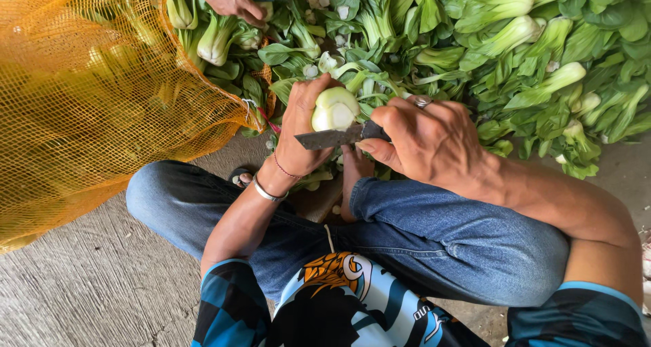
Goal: The person sits on the floor next to a mesh sack of bok choy, picks up individual heads, and uses a small knife to trim the root ends, tossing trimmed heads onto a pile and discarding cut roots. They repeat this trimming cycle one head at a time throughout the episode.
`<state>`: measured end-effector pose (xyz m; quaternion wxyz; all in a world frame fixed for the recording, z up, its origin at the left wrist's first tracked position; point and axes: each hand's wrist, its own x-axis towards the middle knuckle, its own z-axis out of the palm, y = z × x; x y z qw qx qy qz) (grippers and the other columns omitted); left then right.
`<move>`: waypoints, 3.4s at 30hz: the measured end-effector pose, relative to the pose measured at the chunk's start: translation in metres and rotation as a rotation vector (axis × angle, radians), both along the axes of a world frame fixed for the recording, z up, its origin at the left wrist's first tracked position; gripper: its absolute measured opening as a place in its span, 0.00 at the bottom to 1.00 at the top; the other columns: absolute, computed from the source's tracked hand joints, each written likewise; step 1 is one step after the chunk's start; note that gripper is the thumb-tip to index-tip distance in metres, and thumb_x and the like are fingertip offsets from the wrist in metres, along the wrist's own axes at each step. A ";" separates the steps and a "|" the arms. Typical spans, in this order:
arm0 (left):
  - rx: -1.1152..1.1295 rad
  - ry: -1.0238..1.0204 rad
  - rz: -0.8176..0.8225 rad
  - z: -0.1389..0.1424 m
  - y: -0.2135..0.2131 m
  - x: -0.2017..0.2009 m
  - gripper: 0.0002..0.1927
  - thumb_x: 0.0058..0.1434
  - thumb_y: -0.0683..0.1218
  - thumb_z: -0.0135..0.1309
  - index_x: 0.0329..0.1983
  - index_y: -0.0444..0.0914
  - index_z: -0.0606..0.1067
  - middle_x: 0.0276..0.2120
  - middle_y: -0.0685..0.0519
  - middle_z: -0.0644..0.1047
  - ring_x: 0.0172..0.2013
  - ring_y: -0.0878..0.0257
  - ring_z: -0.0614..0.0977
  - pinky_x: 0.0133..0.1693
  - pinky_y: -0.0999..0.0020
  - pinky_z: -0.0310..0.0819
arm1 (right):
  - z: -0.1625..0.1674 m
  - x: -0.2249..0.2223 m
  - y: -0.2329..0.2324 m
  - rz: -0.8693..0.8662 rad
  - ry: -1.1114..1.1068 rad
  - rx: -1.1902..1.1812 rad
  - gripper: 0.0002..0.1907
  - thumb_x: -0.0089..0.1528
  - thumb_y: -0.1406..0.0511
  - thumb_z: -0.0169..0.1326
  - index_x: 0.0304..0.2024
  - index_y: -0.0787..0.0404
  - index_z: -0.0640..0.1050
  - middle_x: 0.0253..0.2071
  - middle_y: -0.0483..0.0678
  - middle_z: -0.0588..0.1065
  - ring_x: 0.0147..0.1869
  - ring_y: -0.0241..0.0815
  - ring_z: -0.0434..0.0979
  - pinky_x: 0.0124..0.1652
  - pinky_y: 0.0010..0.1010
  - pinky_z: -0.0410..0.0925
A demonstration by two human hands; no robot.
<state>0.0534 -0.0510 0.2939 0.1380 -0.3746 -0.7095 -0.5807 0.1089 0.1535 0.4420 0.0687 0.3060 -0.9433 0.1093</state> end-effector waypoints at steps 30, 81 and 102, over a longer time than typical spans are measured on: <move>-0.036 0.035 -0.150 0.015 -0.010 -0.004 0.58 0.62 0.57 0.70 0.80 0.38 0.42 0.75 0.43 0.60 0.62 0.45 0.73 0.64 0.60 0.67 | -0.024 -0.010 0.036 -0.116 -0.120 -0.123 0.22 0.75 0.52 0.38 0.41 0.65 0.69 0.14 0.42 0.62 0.15 0.37 0.63 0.16 0.34 0.59; -1.262 -0.876 0.840 -0.331 -0.098 -0.074 0.17 0.73 0.48 0.49 0.62 0.38 0.70 0.56 0.44 0.77 0.55 0.48 0.78 0.58 0.46 0.65 | -0.132 -0.018 0.096 -0.490 -0.859 -0.636 0.20 0.73 0.68 0.53 0.65 0.70 0.68 0.44 0.53 0.79 0.36 0.24 0.66 0.37 0.17 0.62; -0.876 -0.384 0.816 -0.337 -0.060 -0.057 0.37 0.57 0.66 0.62 0.60 0.37 0.71 0.50 0.47 0.80 0.55 0.53 0.76 0.58 0.49 0.59 | -0.127 -0.028 0.086 -0.482 -0.877 -0.547 0.21 0.71 0.67 0.54 0.65 0.69 0.71 0.44 0.47 0.80 0.41 0.27 0.71 0.46 0.19 0.66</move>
